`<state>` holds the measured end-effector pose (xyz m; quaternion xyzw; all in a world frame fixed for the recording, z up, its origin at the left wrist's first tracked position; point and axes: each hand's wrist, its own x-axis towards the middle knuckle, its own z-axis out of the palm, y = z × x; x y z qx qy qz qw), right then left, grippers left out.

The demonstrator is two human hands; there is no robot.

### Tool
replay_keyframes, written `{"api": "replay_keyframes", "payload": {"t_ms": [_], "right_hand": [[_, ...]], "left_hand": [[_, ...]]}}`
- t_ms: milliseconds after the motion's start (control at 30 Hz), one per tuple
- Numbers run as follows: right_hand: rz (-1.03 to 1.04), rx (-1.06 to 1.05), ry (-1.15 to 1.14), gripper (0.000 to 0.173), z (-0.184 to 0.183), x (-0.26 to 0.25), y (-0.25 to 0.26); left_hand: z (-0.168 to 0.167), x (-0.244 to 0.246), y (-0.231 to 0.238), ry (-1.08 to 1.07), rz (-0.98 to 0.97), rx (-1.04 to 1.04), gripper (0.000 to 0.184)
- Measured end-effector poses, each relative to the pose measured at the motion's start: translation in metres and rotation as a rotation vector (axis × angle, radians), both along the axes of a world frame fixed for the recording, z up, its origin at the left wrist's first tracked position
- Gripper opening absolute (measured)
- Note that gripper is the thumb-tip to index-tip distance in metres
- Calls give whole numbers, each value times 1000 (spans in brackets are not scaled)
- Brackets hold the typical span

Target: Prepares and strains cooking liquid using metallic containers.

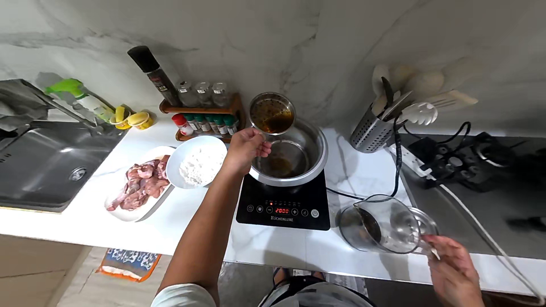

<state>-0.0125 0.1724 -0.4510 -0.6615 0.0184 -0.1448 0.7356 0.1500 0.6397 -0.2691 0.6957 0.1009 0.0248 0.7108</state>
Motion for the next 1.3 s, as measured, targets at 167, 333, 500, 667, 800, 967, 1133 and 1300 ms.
{"api": "replay_keyframes", "payload": {"t_ms": [167, 333, 500, 667, 800, 967, 1133, 1300], "right_hand": [[-97, 12, 24, 53, 1, -18, -20], [-157, 23, 18, 52, -2, -34, -31], [-182, 20, 31, 51, -6, -44, -38], [-201, 34, 17, 50, -8, -50, -42], [-179, 27, 20, 48, -6, -52, -37], [-31, -260, 89, 58, 1, -31, -12], [25, -255, 193, 11, 18, 6, 18], [70, -141, 79, 17, 71, 19, 28]], "left_hand": [[3, 1, -8, 7, 0, -13, 15], [4, 1, -18, 33, -8, -44, 14], [-2, -5, -28, 121, 22, -218, 13], [-8, -10, -33, 193, 77, -310, 10], [-8, -15, -34, 195, 84, -240, 8], [-5, -18, -36, 201, 79, -166, 7], [3, -19, -34, 214, 62, -138, 5], [24, -18, -25, 183, 15, -127, 8]]}}
